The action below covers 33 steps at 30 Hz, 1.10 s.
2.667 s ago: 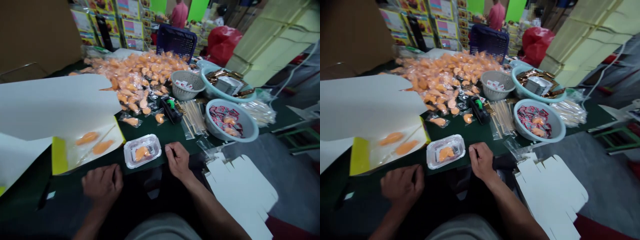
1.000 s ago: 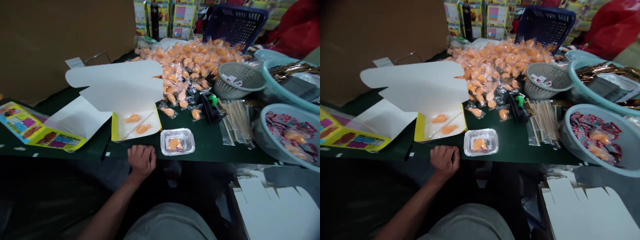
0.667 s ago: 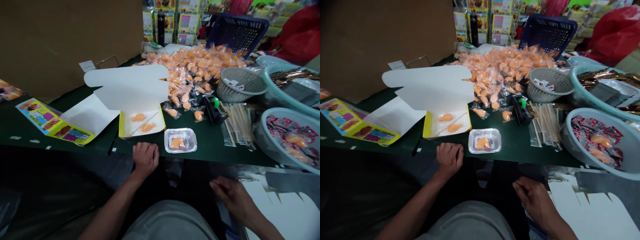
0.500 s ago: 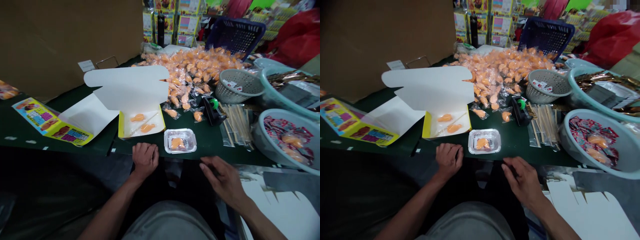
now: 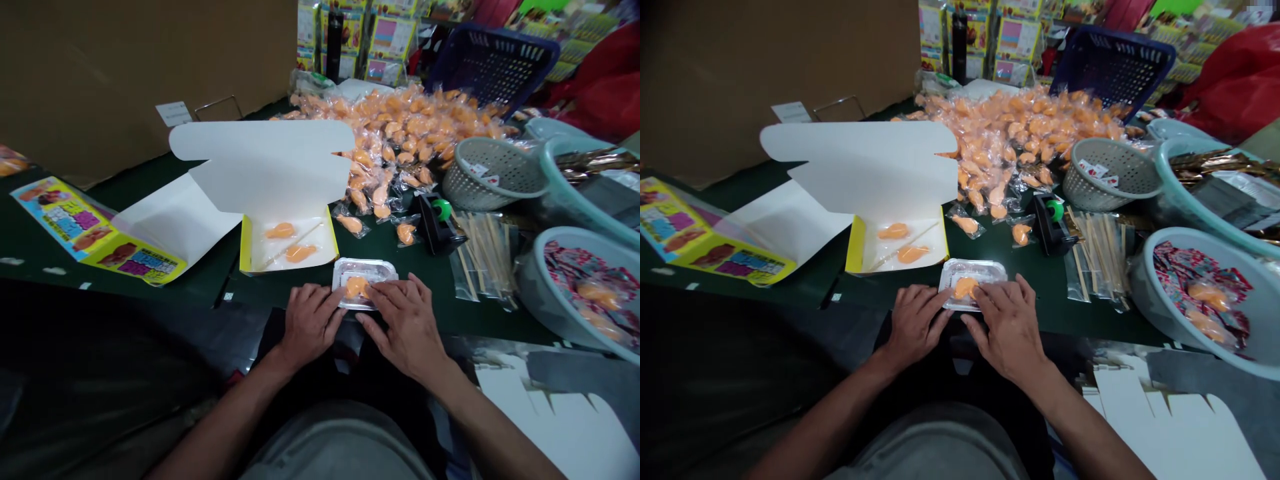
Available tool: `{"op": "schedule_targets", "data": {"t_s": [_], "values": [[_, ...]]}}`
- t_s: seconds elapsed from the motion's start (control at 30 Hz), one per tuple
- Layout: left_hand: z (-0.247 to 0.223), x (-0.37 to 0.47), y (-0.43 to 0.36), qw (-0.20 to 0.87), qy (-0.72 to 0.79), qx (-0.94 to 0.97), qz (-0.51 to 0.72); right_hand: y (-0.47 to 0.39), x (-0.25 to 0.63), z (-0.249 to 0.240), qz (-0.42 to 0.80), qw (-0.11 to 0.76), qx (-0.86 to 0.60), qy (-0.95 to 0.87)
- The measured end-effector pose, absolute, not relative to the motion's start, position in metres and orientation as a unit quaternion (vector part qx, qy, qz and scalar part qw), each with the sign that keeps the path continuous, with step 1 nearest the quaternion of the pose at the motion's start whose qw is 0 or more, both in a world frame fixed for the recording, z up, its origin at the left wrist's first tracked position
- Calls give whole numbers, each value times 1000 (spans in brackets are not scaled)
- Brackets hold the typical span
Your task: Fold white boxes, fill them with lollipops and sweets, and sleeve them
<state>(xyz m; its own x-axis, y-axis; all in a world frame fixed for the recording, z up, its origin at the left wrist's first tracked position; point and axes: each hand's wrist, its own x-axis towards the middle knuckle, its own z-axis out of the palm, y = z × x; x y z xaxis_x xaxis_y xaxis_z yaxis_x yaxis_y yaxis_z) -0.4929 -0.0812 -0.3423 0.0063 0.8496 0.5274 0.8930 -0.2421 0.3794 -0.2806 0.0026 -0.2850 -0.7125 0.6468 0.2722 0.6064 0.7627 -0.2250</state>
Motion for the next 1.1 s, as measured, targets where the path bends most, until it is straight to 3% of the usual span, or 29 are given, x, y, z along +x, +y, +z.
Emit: {"op": "schedule_targets", "data": {"t_s": [0.37,0.63,0.8,1.1], "values": [[-348,-493,-76,78,-622,-716,-308,-4,-287,-291,77,156,-342,-924],[-350,-503,-71,129,-610,-721,-302,2,-273,-283,118,252,-348,-895],[-348,-521,-74,93,-591,-726,-338,51,-222,-271,39,314,-451,-834],[-356,-538,-74,100,-608,-689,-382,150,-165,-237,-54,256,-549,-794]]}}
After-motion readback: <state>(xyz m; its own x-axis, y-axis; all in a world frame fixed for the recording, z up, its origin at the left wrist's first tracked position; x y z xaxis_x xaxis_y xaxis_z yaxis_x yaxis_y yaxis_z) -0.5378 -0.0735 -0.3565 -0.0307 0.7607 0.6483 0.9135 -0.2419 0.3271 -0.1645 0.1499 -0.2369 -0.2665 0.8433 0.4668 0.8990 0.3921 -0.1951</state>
